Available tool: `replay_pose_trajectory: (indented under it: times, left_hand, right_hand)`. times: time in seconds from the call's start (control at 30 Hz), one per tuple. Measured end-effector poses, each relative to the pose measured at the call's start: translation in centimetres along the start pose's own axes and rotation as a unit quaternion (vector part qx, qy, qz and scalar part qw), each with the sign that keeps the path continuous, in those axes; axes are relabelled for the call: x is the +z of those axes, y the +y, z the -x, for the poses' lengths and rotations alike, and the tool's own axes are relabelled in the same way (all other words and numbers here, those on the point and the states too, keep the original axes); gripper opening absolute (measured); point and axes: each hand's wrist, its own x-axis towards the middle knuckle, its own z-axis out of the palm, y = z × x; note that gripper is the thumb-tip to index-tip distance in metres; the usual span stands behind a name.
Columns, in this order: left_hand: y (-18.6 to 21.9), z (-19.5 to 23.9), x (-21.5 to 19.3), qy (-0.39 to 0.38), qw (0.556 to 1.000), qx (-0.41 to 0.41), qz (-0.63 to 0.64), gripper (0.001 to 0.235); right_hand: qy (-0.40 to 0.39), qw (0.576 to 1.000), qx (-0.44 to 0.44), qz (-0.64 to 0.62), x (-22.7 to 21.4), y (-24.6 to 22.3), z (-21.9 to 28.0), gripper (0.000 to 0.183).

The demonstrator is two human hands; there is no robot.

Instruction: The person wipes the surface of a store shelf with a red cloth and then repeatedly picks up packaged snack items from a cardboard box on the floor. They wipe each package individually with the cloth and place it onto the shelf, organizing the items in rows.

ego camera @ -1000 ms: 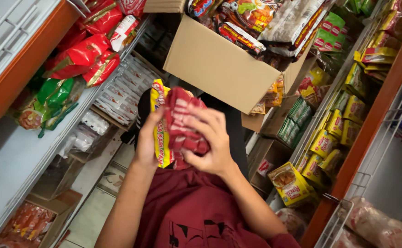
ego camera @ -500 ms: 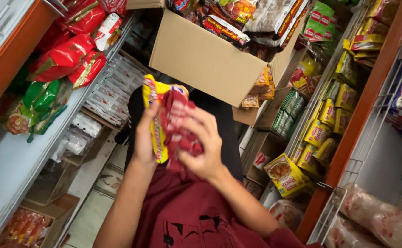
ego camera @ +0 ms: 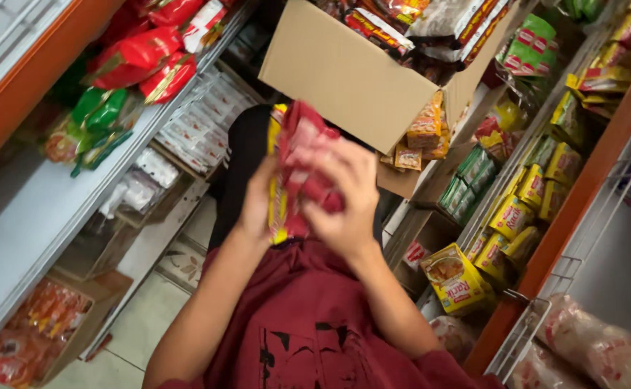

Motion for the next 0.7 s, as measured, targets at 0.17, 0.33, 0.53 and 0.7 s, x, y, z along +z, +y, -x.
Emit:
replay_pose_trajectory:
  times: [0.17,0.33,0.53,0.7]
  left_hand:
    - [3.8,0.4,0.8,-0.050,0.991,0.057,0.106,0.055]
    - [5.5,1.9,1.7,-0.008,0.986,0.049,0.157,0.053]
    - [3.9,1.3,0.3,0.026,0.998,0.049,-0.029,0.048]
    - [4.6,0.6,-2.0,0.170,0.854,0.155,-0.467,0.044]
  right_hand:
    - [-0.027,0.994,-0.107,-0.019,0.6,0.3,3.6,0.058]
    - [-0.015,0.941,0.186,-0.282,3.6,7.1,5.3,0.043]
    - [-0.026,0.529,0.446,-0.722,6.4,10.0,7.2,0.065]
    - [0.005,0.547,0.463,-0.697,6.3,9.6,6.2,0.071]
